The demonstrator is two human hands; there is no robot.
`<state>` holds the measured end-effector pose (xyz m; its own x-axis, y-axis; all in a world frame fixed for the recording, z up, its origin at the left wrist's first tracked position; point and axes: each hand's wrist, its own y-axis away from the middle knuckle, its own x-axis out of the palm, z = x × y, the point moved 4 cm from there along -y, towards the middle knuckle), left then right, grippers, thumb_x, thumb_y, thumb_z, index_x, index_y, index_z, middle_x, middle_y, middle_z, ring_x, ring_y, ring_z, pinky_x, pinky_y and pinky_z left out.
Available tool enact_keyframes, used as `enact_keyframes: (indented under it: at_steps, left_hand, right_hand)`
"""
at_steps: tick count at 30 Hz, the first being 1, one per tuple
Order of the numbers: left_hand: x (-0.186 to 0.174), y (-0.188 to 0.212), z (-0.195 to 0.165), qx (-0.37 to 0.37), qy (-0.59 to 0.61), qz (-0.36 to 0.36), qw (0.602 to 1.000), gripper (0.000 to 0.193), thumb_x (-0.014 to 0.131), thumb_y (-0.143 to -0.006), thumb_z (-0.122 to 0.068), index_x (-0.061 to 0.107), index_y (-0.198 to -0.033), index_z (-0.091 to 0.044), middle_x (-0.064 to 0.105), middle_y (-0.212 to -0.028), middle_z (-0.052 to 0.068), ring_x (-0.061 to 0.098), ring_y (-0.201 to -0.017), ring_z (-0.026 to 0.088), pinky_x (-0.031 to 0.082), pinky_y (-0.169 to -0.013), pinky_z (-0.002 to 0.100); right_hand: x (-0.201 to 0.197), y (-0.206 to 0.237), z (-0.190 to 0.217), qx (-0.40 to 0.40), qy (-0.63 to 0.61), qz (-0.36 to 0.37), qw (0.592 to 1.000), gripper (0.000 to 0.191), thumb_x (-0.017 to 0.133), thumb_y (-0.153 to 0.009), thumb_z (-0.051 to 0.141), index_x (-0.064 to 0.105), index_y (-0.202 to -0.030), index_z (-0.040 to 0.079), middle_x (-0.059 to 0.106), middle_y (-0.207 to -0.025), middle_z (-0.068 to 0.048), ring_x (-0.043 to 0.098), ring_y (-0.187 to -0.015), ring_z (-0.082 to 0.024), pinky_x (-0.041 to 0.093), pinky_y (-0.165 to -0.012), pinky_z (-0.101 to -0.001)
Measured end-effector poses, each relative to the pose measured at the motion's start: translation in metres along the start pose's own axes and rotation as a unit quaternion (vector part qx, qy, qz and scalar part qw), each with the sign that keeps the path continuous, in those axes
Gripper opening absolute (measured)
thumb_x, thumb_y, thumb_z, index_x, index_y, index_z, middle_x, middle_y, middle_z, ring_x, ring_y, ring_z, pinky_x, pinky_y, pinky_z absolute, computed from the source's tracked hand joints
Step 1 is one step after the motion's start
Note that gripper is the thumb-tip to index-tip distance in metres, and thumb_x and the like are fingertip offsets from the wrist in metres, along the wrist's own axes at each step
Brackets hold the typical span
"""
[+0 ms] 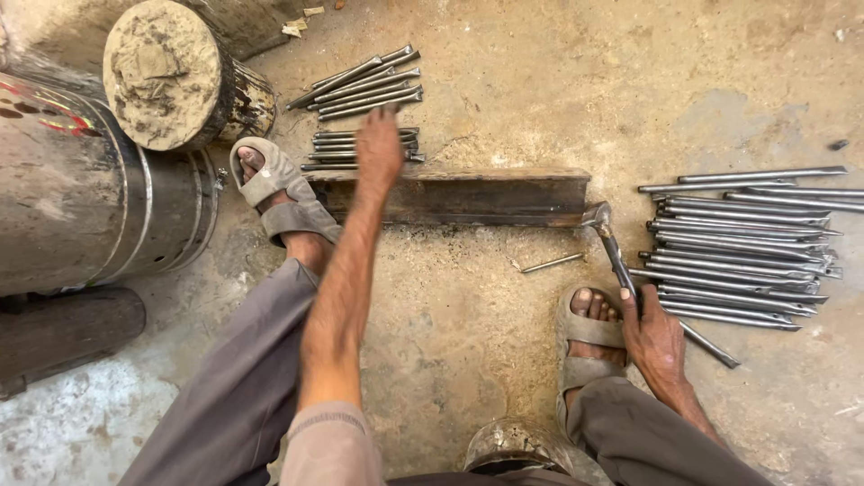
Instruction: The person repeatedly picks up metal rods, places them on a wooden block, and strikes them with a hammer to flatten or shape one end. The shaped rods are set aside in a growing pile while the person continues the process with new rods from a nearby stack.
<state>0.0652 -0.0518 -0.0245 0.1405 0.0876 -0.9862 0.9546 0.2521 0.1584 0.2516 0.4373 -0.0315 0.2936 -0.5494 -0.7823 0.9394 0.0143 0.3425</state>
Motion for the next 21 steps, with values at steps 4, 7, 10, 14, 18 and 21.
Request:
enact_keyframes:
  at_steps: [4, 7, 10, 14, 18, 21]
  left_hand:
    - [0.023, -0.018, 0.055, 0.025, -0.144, 0.080, 0.986, 0.056, 0.061, -0.089, 0.000, 0.049, -0.143, -0.008, 0.057, -0.134, 0.023, 0.054, -0.123, 0.039, 0.043, -0.103, 0.057]
    - [0.032, -0.025, 0.066, 0.047, -0.169, 0.056, 0.983, 0.049, 0.066, -0.092, -0.005, 0.054, -0.139, -0.011, 0.062, -0.131, 0.017, 0.056, -0.125, 0.035, 0.045, -0.105, 0.054]
    - [0.033, -0.035, 0.072, 0.083, -0.175, 0.047, 0.980, 0.038, 0.067, -0.099, -0.007, 0.059, -0.136, -0.011, 0.068, -0.126, 0.013, 0.057, -0.127, 0.033, 0.045, -0.107, 0.055]
    - [0.018, -0.029, 0.067, 0.179, -0.191, -0.023, 0.965, 0.039, 0.067, -0.096, -0.010, 0.059, -0.134, -0.011, 0.070, -0.114, 0.011, 0.059, -0.118, 0.032, 0.045, -0.103, 0.055]
    - [-0.017, -0.010, 0.037, 0.219, -0.101, -0.169, 0.956, 0.030, 0.061, -0.100, -0.009, 0.062, -0.130, -0.007, 0.065, -0.107, 0.012, 0.060, -0.103, 0.030, 0.051, -0.091, 0.048]
    - [-0.026, 0.008, -0.017, 0.226, 0.020, -0.137, 0.964, 0.017, 0.054, -0.116, -0.012, 0.066, -0.128, -0.009, 0.059, -0.093, 0.010, 0.055, -0.085, 0.024, 0.052, -0.073, 0.041]
  right_hand:
    - [0.003, -0.003, -0.002, 0.025, 0.001, 0.013, 1.000, 0.031, 0.052, -0.108, 0.036, 0.055, -0.117, 0.006, 0.059, -0.059, -0.025, 0.059, -0.048, -0.045, 0.041, -0.045, -0.0566]
    - [0.004, -0.002, -0.001, 0.013, 0.002, 0.009, 1.000, 0.029, 0.051, -0.109, 0.035, 0.055, -0.114, 0.006, 0.059, -0.061, -0.024, 0.059, -0.050, -0.044, 0.042, -0.046, -0.0558]
    - [0.007, -0.003, -0.002, 0.028, -0.002, 0.022, 0.999, 0.029, 0.051, -0.109, 0.034, 0.054, -0.114, 0.006, 0.059, -0.060, -0.024, 0.061, -0.049, -0.045, 0.042, -0.046, -0.0561]
    - [0.005, -0.004, -0.002, 0.032, 0.000, 0.015, 0.999, 0.030, 0.052, -0.107, 0.035, 0.055, -0.117, 0.007, 0.060, -0.061, -0.027, 0.061, -0.055, -0.050, 0.042, -0.049, -0.0586]
    - [0.003, -0.005, -0.004, 0.025, -0.009, -0.002, 1.000, 0.030, 0.052, -0.106, 0.036, 0.056, -0.116, 0.009, 0.059, -0.063, -0.029, 0.060, -0.061, -0.053, 0.042, -0.052, -0.0606]
    - [0.001, -0.005, -0.003, -0.001, -0.001, -0.014, 1.000, 0.030, 0.051, -0.108, 0.037, 0.056, -0.116, 0.008, 0.061, -0.068, -0.029, 0.060, -0.065, -0.055, 0.041, -0.053, -0.0619]
